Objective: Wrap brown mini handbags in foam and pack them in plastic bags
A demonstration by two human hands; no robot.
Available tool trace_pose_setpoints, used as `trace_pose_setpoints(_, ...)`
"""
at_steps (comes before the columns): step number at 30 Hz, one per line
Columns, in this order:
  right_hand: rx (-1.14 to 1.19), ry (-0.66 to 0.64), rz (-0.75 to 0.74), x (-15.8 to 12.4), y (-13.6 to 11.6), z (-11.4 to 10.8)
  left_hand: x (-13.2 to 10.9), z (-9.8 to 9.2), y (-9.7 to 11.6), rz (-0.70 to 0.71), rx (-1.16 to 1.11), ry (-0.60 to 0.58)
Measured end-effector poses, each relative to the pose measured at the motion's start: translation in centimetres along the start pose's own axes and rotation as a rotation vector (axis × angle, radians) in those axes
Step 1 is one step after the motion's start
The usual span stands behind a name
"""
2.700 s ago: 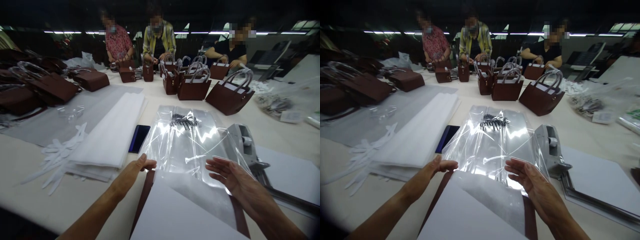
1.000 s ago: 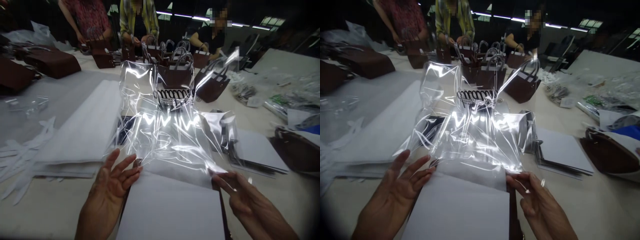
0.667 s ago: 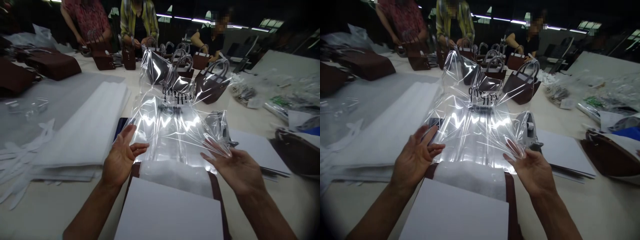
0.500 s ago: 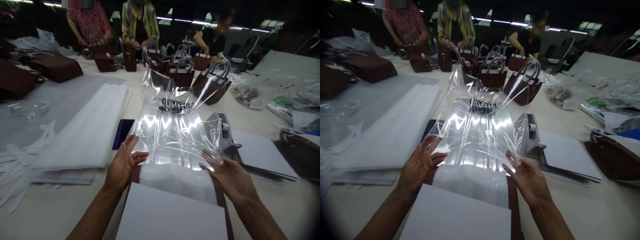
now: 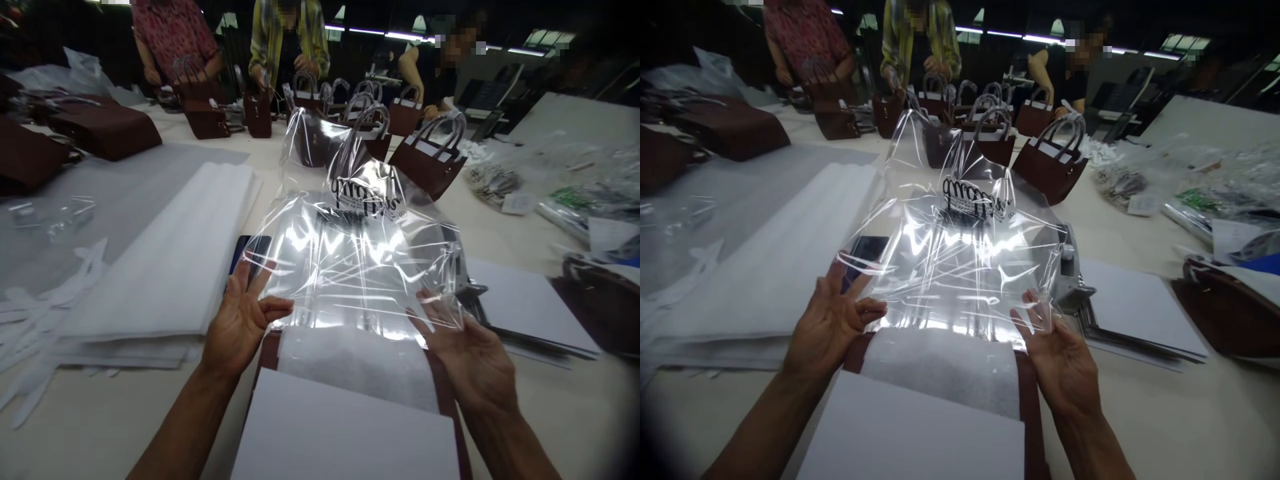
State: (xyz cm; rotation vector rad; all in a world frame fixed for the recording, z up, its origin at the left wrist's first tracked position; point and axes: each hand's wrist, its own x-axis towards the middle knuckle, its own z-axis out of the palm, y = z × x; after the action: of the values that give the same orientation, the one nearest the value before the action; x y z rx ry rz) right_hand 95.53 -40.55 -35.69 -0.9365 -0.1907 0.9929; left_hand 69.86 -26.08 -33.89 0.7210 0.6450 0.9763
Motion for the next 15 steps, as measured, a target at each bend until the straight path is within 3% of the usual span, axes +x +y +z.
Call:
trace_pose_setpoints(4, 0.058, 0.124, 0.383, 0.7, 1.1, -2.2, 1.1, -1.6, -0.9, -0.237, 0.028, 0.119)
trace_pose_setpoints(6, 0.141, 0.202, 0.485, 0.7, 1.0, -3.0, 1.0, -2.0, -1.0, -0.290, 0.029, 0.157)
trace_pose_setpoints(12, 0.212, 0.437, 0.462, -1.1, -1.6, -1.5, -0.9, 0.0, 2.1, -0.281, -0.020, 0.073)
trace_pose_setpoints(15, 0.165, 0.426, 0.468, -2.3, -2.7, -0.7, -1.7, 1.2, 3.2, -0.288, -0.028, 0.082)
